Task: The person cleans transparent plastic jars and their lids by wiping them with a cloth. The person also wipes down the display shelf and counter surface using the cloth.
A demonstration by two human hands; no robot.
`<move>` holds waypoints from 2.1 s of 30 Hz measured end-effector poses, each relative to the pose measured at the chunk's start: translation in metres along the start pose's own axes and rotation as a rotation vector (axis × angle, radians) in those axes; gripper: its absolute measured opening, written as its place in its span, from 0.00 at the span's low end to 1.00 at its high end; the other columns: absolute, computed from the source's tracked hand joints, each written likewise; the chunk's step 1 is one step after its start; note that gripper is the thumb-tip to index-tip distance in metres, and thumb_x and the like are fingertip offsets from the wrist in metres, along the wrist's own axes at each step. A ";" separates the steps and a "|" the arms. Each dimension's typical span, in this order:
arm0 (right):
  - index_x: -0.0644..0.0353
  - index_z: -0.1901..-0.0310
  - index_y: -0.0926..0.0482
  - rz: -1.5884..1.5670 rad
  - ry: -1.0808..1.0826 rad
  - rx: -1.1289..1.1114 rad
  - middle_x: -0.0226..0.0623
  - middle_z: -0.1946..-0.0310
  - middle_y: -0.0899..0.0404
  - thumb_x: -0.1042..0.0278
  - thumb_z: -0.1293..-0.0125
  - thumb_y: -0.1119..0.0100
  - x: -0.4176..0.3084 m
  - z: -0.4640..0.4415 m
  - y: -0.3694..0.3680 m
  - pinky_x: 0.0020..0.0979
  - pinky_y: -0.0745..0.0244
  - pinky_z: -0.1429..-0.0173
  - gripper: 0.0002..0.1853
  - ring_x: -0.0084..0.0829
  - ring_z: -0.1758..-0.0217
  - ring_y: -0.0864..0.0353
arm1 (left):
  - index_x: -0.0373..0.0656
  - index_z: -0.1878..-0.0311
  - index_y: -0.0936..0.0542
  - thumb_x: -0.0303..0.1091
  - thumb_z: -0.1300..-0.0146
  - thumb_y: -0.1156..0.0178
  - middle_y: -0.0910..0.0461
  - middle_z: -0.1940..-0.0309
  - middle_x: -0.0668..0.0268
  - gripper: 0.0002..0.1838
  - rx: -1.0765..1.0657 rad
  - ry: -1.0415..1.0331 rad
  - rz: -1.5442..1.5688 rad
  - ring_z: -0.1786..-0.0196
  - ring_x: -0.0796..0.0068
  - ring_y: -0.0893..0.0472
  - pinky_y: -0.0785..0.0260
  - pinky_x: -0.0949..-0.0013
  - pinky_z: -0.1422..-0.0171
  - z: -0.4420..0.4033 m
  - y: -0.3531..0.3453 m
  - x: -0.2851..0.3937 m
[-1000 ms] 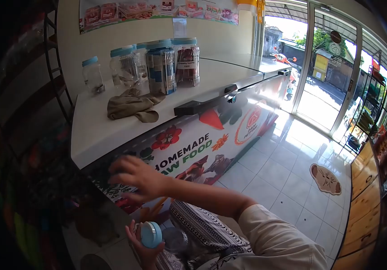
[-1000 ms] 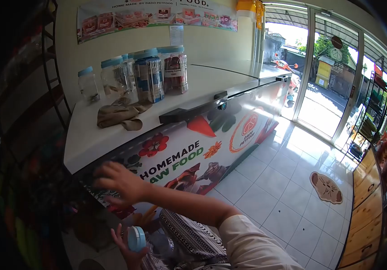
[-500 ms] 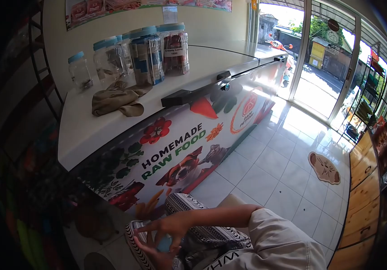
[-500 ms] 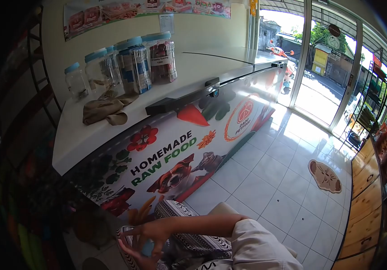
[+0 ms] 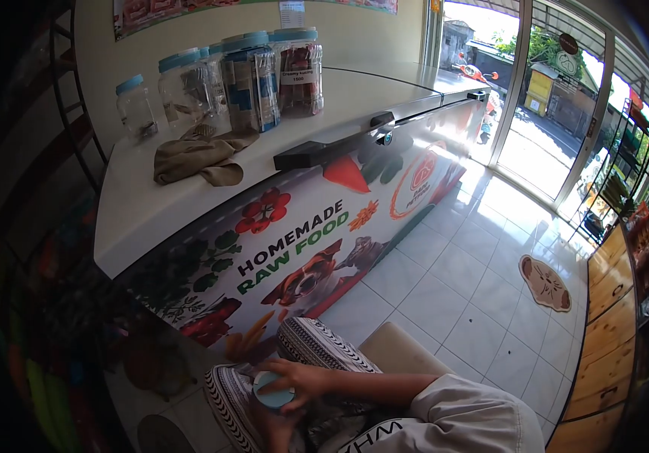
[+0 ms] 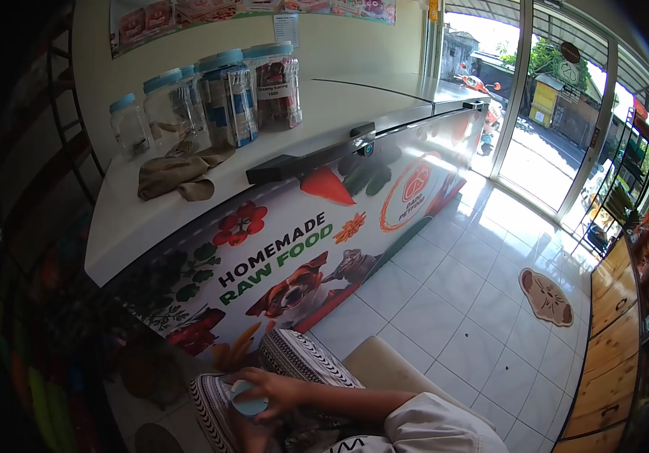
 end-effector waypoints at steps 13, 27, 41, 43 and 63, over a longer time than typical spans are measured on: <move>0.57 0.44 0.26 -0.011 -0.114 -0.034 0.55 0.39 0.38 0.52 0.55 0.30 0.010 0.005 0.005 0.48 0.37 0.36 0.34 0.57 0.37 0.35 | 0.39 0.38 0.38 0.42 0.78 0.19 0.28 0.46 0.53 0.58 0.023 0.152 0.082 0.43 0.54 0.26 0.32 0.56 0.40 -0.004 0.008 -0.001; 0.54 0.39 0.34 0.128 -0.238 0.156 0.54 0.37 0.41 0.46 0.50 0.33 -0.046 -0.023 0.039 0.48 0.36 0.36 0.38 0.57 0.36 0.37 | 0.39 0.38 0.38 0.46 0.73 0.23 0.33 0.46 0.51 0.54 0.373 -0.286 -0.110 0.43 0.49 0.29 0.36 0.49 0.40 0.002 0.056 0.076; 0.58 0.38 0.41 0.147 -0.771 -0.200 0.58 0.42 0.36 0.42 0.43 0.38 -0.029 0.000 0.052 0.43 0.25 0.54 0.39 0.52 0.55 0.21 | 0.43 0.39 0.33 0.40 0.73 0.21 0.29 0.45 0.52 0.51 0.208 -0.448 -0.495 0.40 0.48 0.32 0.41 0.49 0.35 0.007 0.074 0.135; 0.59 0.37 0.41 0.066 -0.763 -0.203 0.58 0.48 0.29 0.46 0.42 0.37 -0.020 0.008 0.060 0.43 0.26 0.53 0.38 0.53 0.54 0.21 | 0.43 0.41 0.31 0.40 0.76 0.21 0.29 0.46 0.52 0.50 0.187 -0.421 -0.493 0.41 0.46 0.32 0.41 0.48 0.35 0.006 0.070 0.134; 0.57 0.35 0.38 0.026 -0.203 -0.144 0.56 0.43 0.31 0.47 0.43 0.38 -0.067 -0.017 0.051 0.42 0.29 0.42 0.38 0.53 0.44 0.26 | 0.49 0.40 0.33 0.44 0.76 0.22 0.36 0.41 0.55 0.51 0.157 -0.253 -0.565 0.38 0.52 0.35 0.44 0.48 0.37 0.017 0.065 0.115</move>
Point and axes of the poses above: each hand's wrist, its own z-axis away from the middle knuckle, its own y-axis out of the back of the hand, x = y × z, the point moved 8 cm from there along -z, towards the middle knuckle
